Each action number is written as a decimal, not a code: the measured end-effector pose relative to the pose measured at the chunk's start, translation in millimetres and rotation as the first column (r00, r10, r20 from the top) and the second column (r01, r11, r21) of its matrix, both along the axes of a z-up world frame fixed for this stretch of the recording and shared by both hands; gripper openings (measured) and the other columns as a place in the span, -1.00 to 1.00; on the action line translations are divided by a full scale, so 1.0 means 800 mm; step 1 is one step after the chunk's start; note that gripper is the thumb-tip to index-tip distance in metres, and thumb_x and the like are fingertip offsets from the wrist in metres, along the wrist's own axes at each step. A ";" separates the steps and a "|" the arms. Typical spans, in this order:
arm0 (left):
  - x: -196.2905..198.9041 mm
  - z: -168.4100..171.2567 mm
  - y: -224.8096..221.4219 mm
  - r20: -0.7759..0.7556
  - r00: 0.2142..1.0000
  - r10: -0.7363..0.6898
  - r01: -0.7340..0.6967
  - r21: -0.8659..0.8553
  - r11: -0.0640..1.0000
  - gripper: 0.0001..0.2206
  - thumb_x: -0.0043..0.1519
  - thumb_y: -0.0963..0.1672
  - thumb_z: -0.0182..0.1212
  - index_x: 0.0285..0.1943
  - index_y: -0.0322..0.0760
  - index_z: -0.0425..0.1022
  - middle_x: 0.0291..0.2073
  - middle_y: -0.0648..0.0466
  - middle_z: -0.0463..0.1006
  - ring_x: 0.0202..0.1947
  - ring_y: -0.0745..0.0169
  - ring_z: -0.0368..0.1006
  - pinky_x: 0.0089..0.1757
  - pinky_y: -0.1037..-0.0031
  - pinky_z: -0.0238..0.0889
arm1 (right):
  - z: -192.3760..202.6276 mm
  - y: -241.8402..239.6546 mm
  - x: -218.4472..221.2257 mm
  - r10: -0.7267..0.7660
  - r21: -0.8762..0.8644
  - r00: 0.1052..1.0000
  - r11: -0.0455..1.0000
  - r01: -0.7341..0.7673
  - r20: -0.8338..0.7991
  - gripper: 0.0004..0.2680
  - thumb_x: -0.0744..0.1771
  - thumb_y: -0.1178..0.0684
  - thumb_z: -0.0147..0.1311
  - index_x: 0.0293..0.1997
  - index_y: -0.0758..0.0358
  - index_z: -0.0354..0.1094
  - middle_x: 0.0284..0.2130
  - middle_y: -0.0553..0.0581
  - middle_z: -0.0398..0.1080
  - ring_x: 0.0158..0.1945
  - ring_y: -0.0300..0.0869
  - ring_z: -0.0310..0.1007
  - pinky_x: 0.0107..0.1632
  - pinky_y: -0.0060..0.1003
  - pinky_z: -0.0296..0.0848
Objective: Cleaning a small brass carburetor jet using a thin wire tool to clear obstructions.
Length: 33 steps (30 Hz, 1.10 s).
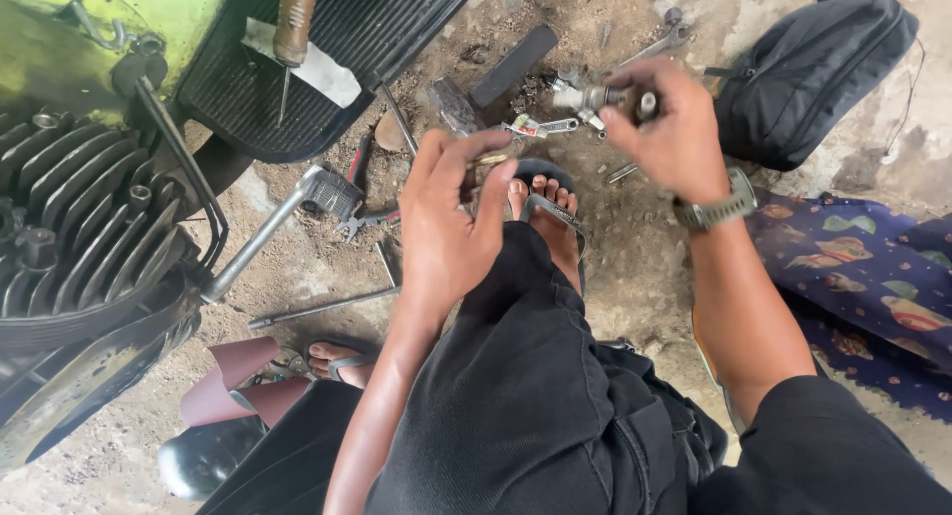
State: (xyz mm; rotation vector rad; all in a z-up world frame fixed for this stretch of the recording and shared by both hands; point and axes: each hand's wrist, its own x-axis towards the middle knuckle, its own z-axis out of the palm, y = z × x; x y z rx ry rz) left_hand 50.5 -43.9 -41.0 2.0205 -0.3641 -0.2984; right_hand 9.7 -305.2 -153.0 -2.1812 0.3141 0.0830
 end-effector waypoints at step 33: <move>0.002 0.023 0.001 0.067 0.995 -0.068 0.070 -0.020 0.997 -0.66 0.38 -0.04 0.19 0.27 -0.27 0.48 -0.20 0.10 0.38 -0.35 0.36 0.30 -0.28 0.49 0.29 | 0.031 -0.060 -0.013 0.127 -0.262 0.830 0.965 0.024 0.544 -0.64 0.54 -0.15 -0.05 0.03 0.52 0.37 -0.19 0.34 0.43 -0.20 0.01 0.41 -0.18 -0.14 0.39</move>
